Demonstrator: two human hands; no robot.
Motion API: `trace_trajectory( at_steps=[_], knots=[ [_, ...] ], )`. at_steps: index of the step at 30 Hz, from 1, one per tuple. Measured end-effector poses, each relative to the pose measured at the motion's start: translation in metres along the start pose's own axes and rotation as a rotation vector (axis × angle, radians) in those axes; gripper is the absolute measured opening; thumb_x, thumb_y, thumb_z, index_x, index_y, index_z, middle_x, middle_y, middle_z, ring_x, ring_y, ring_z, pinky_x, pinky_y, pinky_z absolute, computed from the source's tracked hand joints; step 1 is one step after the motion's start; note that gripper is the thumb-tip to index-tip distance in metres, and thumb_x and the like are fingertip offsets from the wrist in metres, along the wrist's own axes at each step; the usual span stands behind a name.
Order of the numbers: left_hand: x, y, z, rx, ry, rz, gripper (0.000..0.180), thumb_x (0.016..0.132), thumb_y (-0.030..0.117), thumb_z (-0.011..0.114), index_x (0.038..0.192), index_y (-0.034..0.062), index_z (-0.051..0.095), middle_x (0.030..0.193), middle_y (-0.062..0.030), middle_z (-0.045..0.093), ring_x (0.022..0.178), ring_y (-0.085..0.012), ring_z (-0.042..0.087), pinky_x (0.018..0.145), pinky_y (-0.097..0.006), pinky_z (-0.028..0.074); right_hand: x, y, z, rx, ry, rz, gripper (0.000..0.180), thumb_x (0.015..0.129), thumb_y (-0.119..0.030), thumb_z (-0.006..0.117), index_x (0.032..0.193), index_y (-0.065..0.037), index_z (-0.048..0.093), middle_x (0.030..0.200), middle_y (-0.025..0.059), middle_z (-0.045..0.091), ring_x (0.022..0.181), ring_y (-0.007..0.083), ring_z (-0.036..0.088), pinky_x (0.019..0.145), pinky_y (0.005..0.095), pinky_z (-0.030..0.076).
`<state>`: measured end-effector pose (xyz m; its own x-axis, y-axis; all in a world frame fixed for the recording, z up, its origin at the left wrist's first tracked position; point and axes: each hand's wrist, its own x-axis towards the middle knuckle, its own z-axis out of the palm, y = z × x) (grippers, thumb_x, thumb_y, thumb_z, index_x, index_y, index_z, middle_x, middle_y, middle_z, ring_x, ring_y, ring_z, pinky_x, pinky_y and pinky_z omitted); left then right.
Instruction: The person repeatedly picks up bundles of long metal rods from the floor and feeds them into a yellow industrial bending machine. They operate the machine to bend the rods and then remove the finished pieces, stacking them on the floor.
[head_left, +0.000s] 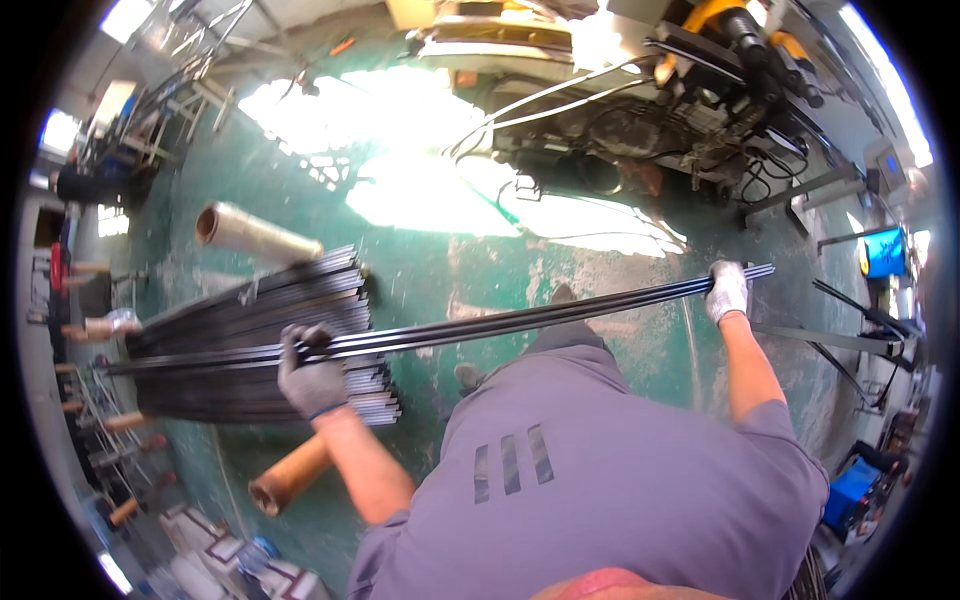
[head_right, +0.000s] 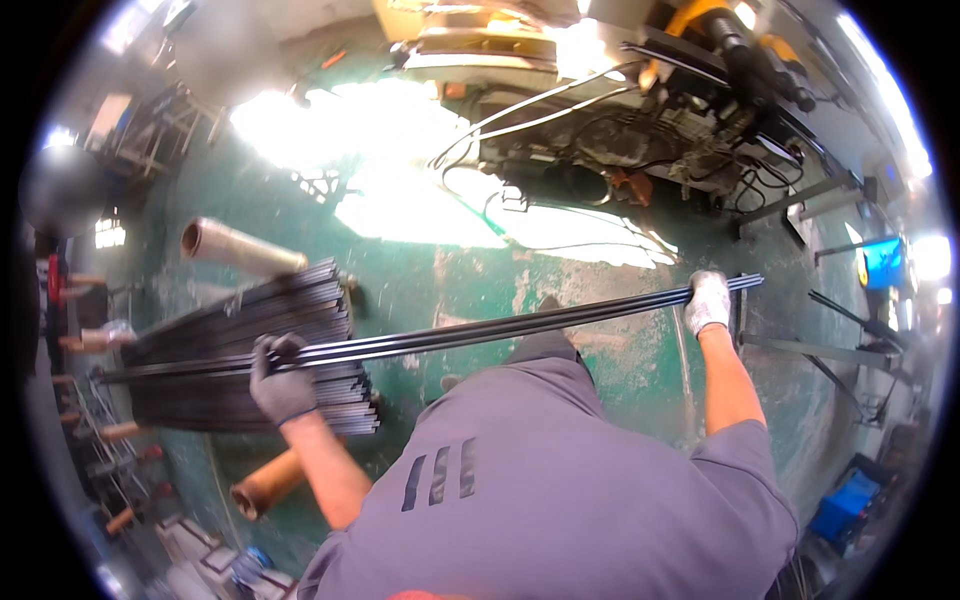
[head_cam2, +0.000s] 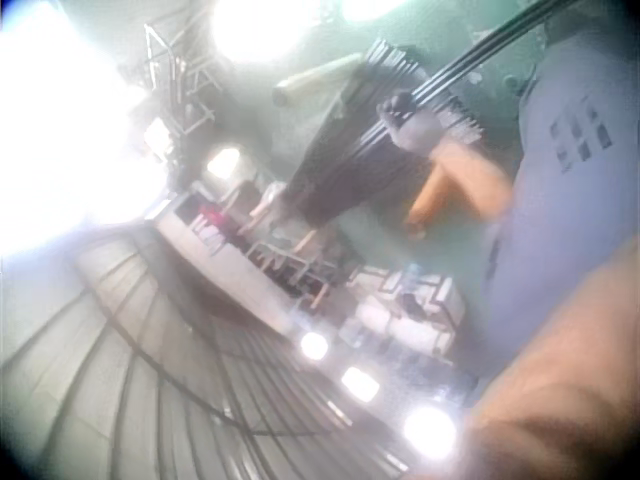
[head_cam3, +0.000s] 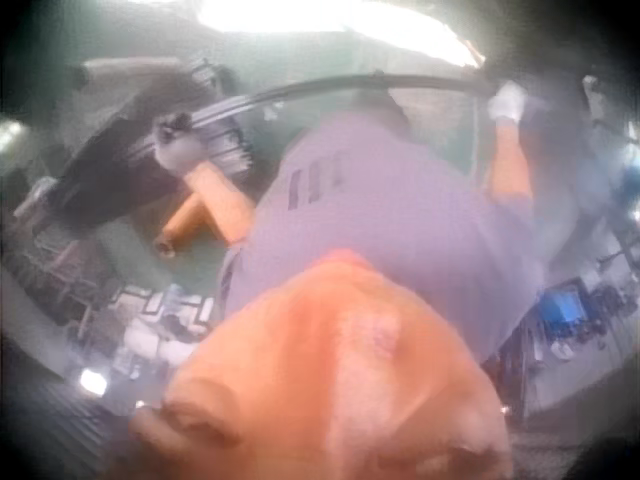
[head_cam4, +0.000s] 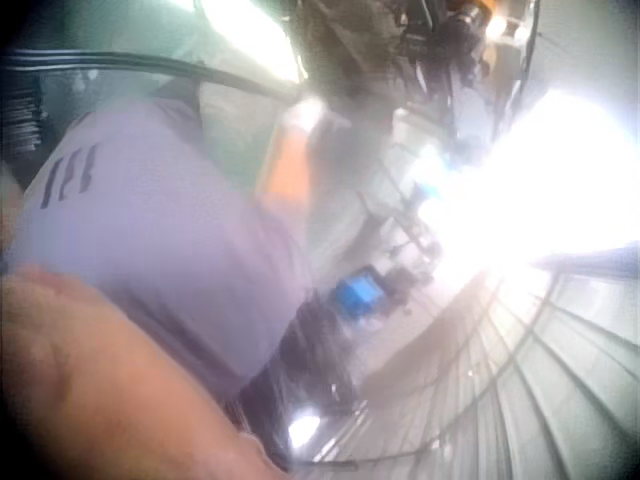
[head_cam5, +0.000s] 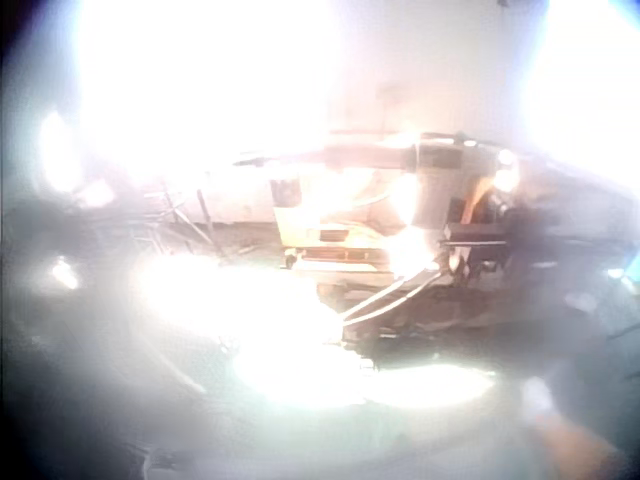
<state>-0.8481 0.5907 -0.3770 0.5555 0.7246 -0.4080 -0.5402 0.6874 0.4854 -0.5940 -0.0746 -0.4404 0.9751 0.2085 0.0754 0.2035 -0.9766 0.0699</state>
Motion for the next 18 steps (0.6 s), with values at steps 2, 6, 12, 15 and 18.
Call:
trace_trajectory(
  at_steps=[2, 6, 12, 15, 18],
  knots=[
    [0.000, -0.019, 0.051, -0.050, -0.134, -0.039, 0.009, 0.103, 0.009, 0.060, 0.108, 0.0017, 0.061, 0.086, -0.0038, 0.059, 0.078, -0.0171, 0.055, 0.083, -0.036, 0.052, 0.018, 0.039, 0.033, 0.292, 0.415, 0.469, 0.014, 0.081, -0.002, 0.067, 0.095, 0.000, 0.069, 0.100, 0.0195, 0.072, 0.100, 0.0351, 0.067, 0.089, 0.0428, 0.052],
    [0.007, -0.132, 0.131, 0.047, -0.258, -0.095, 0.010, 0.105, 0.012, 0.059, 0.109, 0.0037, 0.061, 0.090, -0.0047, 0.064, 0.078, -0.0182, 0.059, 0.089, -0.040, 0.053, 0.070, 0.005, 0.032, 2.563, -0.024, 0.812, 0.026, 0.087, -0.011, 0.060, 0.110, 0.000, 0.066, 0.104, 0.0129, 0.073, 0.101, 0.0310, 0.068, 0.094, 0.0445, 0.054],
    [0.018, -0.285, 0.247, 0.145, -0.508, -0.332, 0.020, 0.102, 0.010, 0.059, 0.121, 0.0024, 0.063, 0.101, -0.0116, 0.066, 0.099, -0.0285, 0.063, 0.113, -0.057, 0.043, 0.185, -0.025, 0.038, 2.667, 0.109, 1.003, 0.010, 0.098, 0.004, 0.058, 0.107, 0.001, 0.061, 0.105, 0.0148, 0.070, 0.101, 0.0338, 0.071, 0.098, 0.0470, 0.059],
    [0.050, -0.288, 0.296, 0.201, -0.788, -0.340, 0.030, 0.102, 0.011, 0.055, 0.130, 0.0010, 0.062, 0.111, -0.0128, 0.064, 0.113, -0.0300, 0.061, 0.118, -0.058, 0.037, 0.220, 0.022, 0.009, 2.587, 0.212, 0.970, 0.009, 0.100, -0.006, 0.062, 0.105, 0.003, 0.065, 0.101, 0.0144, 0.072, 0.103, 0.0318, 0.070, 0.099, 0.0468, 0.059],
    [0.108, -0.269, 0.341, 0.105, -0.766, -0.353, 0.033, 0.102, 0.009, 0.053, 0.131, -0.0057, 0.059, 0.115, -0.0165, 0.064, 0.116, -0.0320, 0.060, 0.121, -0.056, 0.035, 0.263, 0.074, 0.018, 2.517, 0.457, 0.947, 0.011, 0.098, -0.007, 0.068, 0.106, 0.001, 0.067, 0.101, 0.0129, 0.073, 0.097, 0.0271, 0.071, 0.089, 0.0418, 0.061]
  ],
)
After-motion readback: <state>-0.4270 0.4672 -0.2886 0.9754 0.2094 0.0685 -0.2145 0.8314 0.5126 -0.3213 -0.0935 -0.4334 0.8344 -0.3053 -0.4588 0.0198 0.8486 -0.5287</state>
